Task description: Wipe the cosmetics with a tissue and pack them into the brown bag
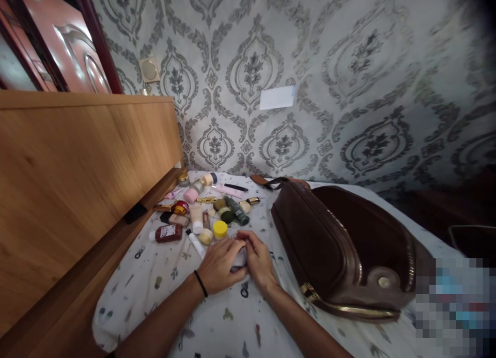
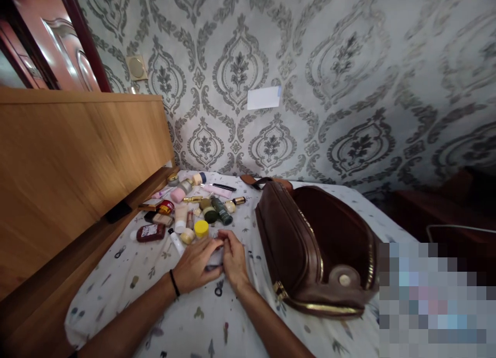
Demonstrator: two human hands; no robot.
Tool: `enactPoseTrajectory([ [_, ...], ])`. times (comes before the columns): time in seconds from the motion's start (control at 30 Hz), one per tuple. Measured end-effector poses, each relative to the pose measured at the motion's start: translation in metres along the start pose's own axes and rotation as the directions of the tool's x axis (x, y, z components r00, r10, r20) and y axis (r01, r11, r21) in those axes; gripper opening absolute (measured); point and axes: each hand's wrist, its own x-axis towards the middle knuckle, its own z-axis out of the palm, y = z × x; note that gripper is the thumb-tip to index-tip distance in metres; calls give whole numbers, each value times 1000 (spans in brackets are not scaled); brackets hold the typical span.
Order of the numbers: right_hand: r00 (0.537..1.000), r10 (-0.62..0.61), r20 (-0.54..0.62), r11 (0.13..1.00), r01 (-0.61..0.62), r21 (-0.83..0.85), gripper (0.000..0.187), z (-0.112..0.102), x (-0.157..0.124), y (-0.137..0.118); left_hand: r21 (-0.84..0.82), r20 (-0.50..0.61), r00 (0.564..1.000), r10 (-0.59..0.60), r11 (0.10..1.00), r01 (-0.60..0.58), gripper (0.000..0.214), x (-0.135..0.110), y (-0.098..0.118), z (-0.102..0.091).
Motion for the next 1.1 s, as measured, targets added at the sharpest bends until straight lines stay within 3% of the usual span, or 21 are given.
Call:
enactPoseTrajectory([
  [0.13,996,62,-67,991,-53,125,29,0,2,1,60,57,998,-14,998,11,52,-1,3,0],
  [0.4,990,120,-77,966,-98,240,40,2,3,-1,220,53,999,-6,976,-6,15,0,8,5],
  [0.57,994,74,-76,980,-58,189,43,1,2,-2,86,-47,997,59,995,-55,29,13,1,-24],
  [0.63,994,81,-78,981,-66,181,44,1,2,-1,54,-120,993,-8,998,14,25,30,-18,-46],
  [0.7,991,100,-84,981,-84,177,45,2,3,0,135,-169,970,-177,970,201,21,52,-47,-68],
  [0.77,990,107,-87,982,-92,166,45,3,3,1,230,-211,909,-359,886,403,21,74,-81,-87],
  [0.87,990,106,-90,983,-90,161,43,3,3,2,271,-258,832,-491,790,550,26,100,-128,-108],
  [0.97,991,101,-92,984,-86,155,42,3,2,0,295,-265,762,-591,702,648,32,117,-159,-114],
  [1.1,990,101,-94,986,-87,144,41,2,2,-2,297,-211,717,-664,655,694,43,136,-178,-102],
])
